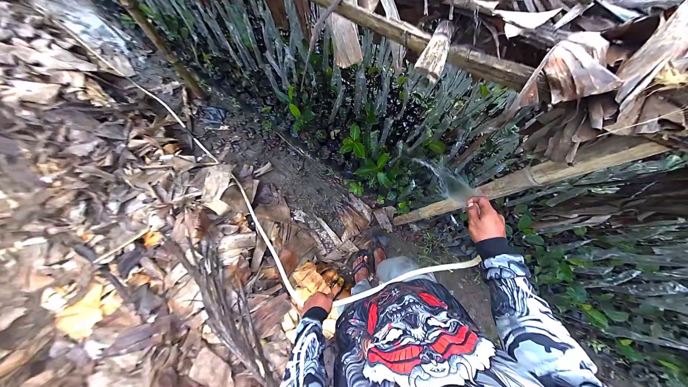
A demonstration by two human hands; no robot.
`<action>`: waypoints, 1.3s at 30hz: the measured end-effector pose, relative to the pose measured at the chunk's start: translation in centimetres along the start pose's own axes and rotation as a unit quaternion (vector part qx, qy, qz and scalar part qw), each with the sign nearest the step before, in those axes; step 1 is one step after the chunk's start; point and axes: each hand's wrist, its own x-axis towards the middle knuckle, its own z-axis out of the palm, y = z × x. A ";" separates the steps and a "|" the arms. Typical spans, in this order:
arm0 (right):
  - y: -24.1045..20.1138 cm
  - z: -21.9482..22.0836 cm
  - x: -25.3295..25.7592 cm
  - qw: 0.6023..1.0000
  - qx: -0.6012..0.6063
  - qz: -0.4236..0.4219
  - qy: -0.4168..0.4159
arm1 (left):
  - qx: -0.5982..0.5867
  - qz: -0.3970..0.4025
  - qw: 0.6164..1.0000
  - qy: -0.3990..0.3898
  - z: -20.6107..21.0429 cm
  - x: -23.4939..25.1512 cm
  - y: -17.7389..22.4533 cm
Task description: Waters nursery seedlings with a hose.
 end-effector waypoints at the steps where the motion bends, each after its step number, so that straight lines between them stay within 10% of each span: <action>1: 0.3 0.5 0.0 1.000 -0.005 0.007 -0.017 | 0.003 -0.002 1.000 -0.003 0.3 -0.2 -0.2; 18: 2.4 13.6 4.8 0.914 -0.124 -0.097 -0.373 | 0.041 -0.015 0.999 0.006 -0.1 -1.0 -0.5; 39: 2.9 15.1 5.3 0.927 -0.116 -0.072 -0.351 | 0.051 -0.012 0.999 0.011 -1.7 -2.1 0.4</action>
